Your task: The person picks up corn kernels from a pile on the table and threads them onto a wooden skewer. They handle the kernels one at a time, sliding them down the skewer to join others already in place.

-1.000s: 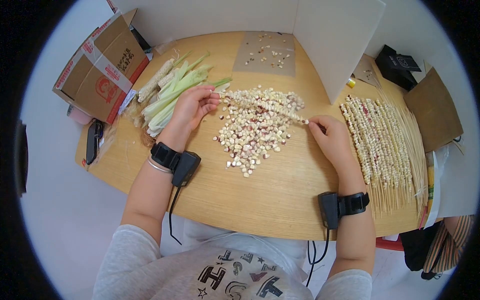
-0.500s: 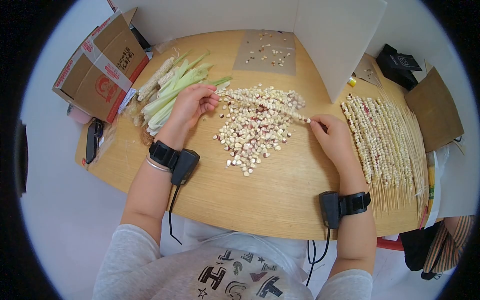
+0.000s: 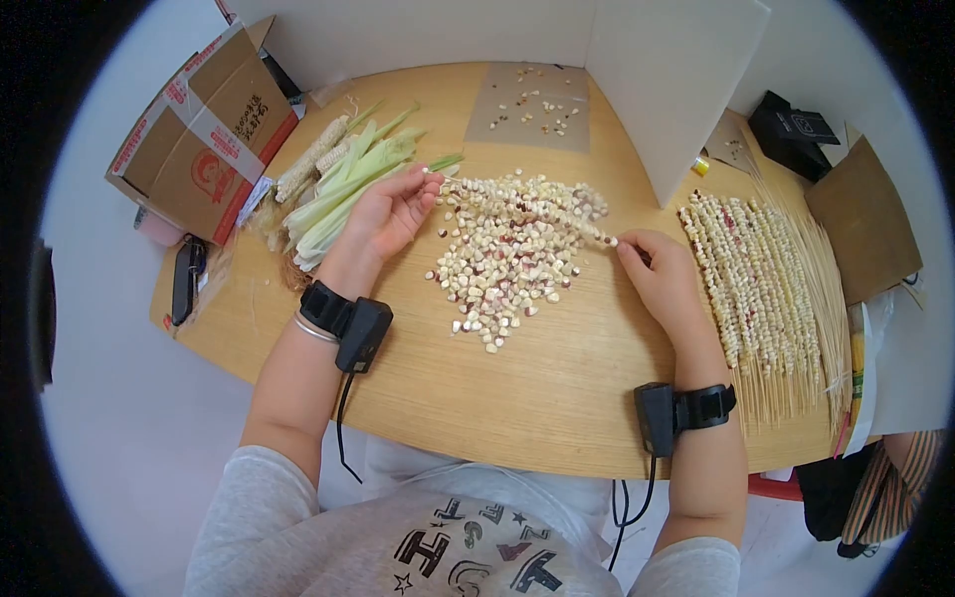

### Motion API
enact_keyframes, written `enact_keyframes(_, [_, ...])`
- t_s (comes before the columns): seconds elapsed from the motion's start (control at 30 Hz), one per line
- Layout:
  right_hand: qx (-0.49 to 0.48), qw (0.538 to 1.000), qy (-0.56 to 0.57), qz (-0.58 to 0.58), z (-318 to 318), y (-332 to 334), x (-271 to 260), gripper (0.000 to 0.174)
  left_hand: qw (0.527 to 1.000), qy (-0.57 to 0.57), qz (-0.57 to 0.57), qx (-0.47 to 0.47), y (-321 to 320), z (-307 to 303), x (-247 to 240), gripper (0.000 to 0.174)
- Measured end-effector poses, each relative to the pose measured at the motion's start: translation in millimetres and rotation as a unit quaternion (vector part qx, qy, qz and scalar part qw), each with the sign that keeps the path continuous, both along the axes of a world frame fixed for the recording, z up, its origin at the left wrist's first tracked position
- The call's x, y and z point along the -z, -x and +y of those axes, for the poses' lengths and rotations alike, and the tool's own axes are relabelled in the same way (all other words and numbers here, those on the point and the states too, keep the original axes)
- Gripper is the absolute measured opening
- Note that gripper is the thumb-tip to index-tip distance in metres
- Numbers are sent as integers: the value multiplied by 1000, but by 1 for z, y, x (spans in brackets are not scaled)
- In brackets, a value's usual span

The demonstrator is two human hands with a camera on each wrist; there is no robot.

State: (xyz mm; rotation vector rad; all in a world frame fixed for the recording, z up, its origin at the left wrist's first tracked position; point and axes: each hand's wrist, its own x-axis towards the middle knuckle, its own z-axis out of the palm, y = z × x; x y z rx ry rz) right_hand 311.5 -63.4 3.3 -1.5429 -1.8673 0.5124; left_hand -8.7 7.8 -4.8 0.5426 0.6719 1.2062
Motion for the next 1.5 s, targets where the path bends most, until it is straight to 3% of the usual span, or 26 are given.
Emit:
enact_keyframes(0.1, [1, 1000, -6, 2, 1, 0, 2, 19, 999, 26, -20, -28, -4, -2, 0, 12])
enact_keyframes(0.5, [2, 1000, -11, -3, 1, -2, 4, 19, 998, 1, -65, 22, -9, -5, 0, 11])
enact_keyframes(0.67, [2, 1000, -11, 3, 2, -3, 4, 19, 995, -13, -61, 80, -18, -12, 0, 10])
enact_keyframes(1.2, [-5, 1000, -15, -4, 2, -5, 8, 19, 995, -26, 23, 98, -23, -18, -7, 11])
enact_keyframes(1.4, [14, 998, 11, 63, 6, -7, 9, 20, 978, -38, 204, 17, -10, -12, -9, 16])
enact_keyframes(1.47, [22, 997, 19, 66, 6, -6, 9, 21, 933, -71, 352, -14, -6, -11, -12, 19])
enact_keyframes(1.5, [15, 998, 14, 55, 4, -4, 6, 21, 933, -70, 352, -13, -7, -11, -11, 19])
